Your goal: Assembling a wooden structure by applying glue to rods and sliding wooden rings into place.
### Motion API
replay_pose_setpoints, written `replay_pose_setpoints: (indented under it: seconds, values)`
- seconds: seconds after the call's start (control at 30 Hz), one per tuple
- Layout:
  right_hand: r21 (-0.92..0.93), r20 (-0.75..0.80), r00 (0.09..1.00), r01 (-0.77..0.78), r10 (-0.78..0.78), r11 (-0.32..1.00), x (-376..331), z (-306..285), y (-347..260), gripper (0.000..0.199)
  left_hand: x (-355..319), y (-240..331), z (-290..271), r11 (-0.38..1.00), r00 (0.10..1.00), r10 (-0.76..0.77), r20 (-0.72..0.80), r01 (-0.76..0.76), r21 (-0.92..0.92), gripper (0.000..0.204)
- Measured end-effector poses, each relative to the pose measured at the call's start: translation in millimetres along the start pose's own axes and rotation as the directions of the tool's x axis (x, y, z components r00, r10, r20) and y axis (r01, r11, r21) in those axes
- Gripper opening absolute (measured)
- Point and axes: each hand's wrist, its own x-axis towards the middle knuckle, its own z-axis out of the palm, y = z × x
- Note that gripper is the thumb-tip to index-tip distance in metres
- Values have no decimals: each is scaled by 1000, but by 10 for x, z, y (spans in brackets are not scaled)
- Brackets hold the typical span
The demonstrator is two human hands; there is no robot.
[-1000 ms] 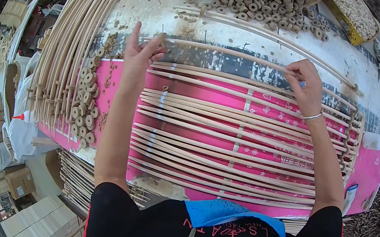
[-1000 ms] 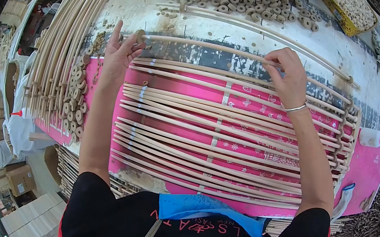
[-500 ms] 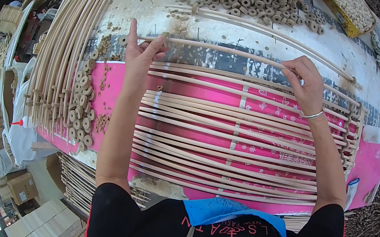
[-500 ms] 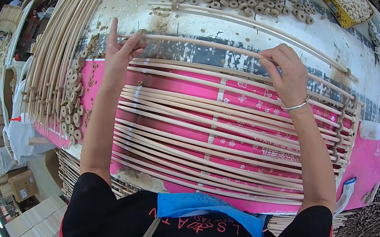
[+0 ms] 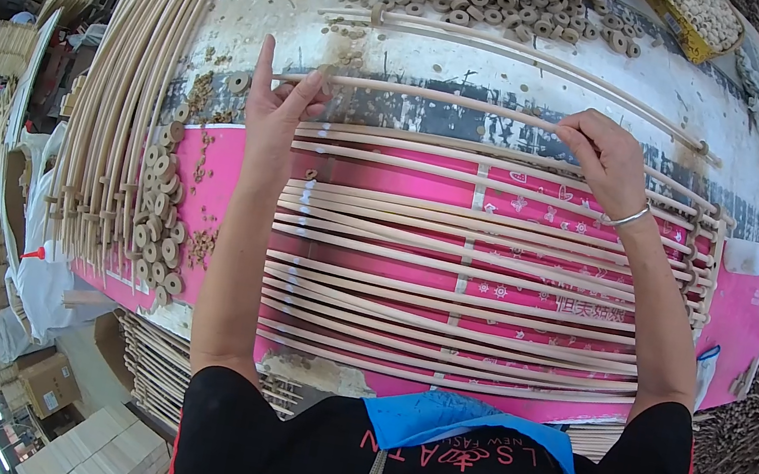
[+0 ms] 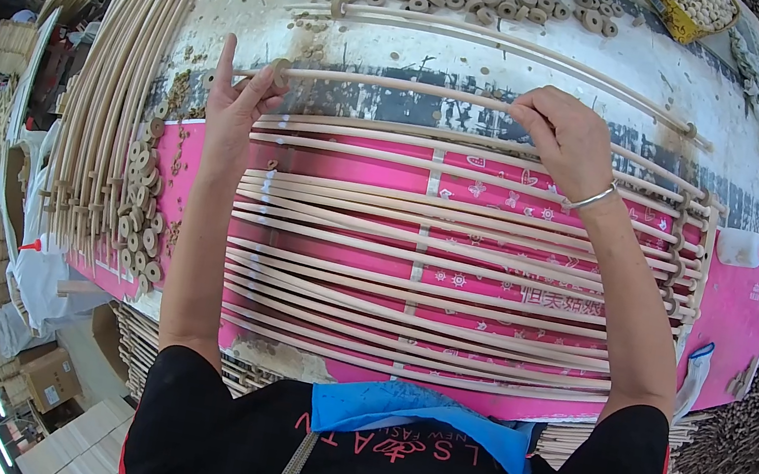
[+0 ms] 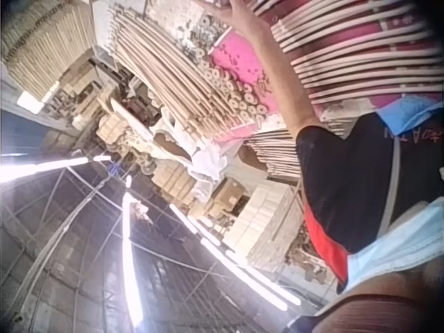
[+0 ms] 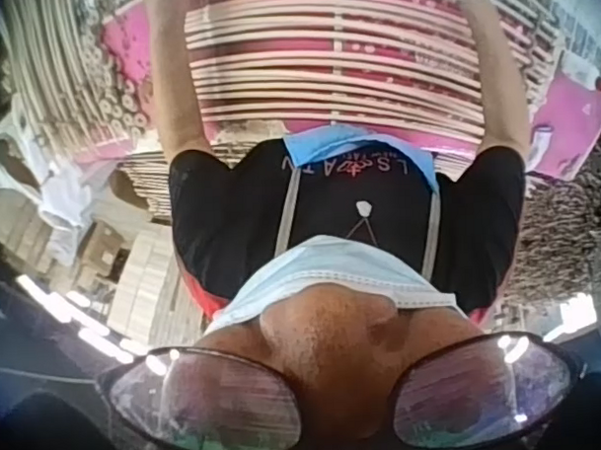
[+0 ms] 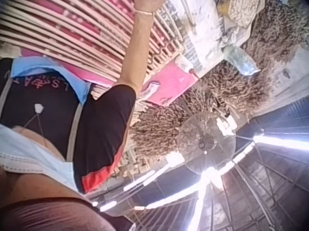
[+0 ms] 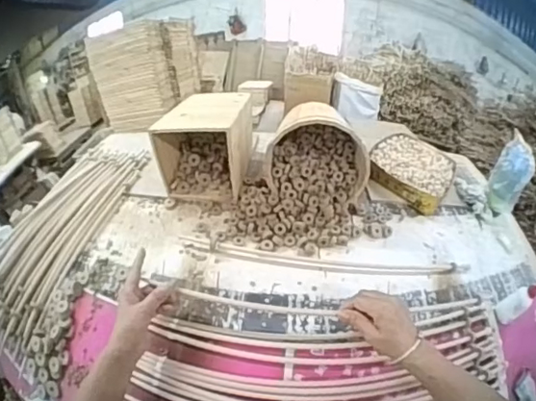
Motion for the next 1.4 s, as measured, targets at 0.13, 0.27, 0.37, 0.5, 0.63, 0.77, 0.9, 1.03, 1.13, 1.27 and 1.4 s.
replay_pose_setpoints:
  seconds: [0.13,0.27,0.37,0.5,0.63,0.77,0.9,1.03,1.13,1.27,1.4]
  values:
    - [45,152,961,-240,231,970,30,-43,-193,17,-11,-11,-35,1000,1000,1,-1,-1,-10,89]
    - [-9,101,986,-133,133,991,26,-14,-62,20,6,-20,1,1000,1000,16,13,-16,-7,88]
    - [20,27,1000,-14,13,1000,-34,-40,83,19,55,-71,107,999,998,36,42,-35,-18,91]
    - [45,7,999,34,-34,998,46,195,69,19,-67,38,-87,994,1000,29,12,-30,107,79]
    - [8,15,1000,-26,26,1000,23,207,98,19,-38,-39,-275,904,987,159,-1,-145,402,47]
    - [-14,21,999,-48,49,999,29,205,104,20,-62,109,-302,634,913,405,48,-319,704,36]
    - [10,25,997,-71,70,997,13,249,117,20,-4,127,-321,227,728,573,376,-582,781,41]
    - [36,36,996,-83,81,996,0,297,141,20,44,69,-345,221,774,428,466,-590,777,48]
    - [60,12,1000,-24,23,998,31,407,186,21,155,4,-514,231,775,382,503,-607,761,47]
    - [68,32,999,-31,29,997,-33,214,220,18,255,-30,-329,282,766,386,513,-628,725,40]
    - [120,6,998,-55,55,991,-12,254,160,20,163,34,-283,258,768,381,515,-623,738,38]
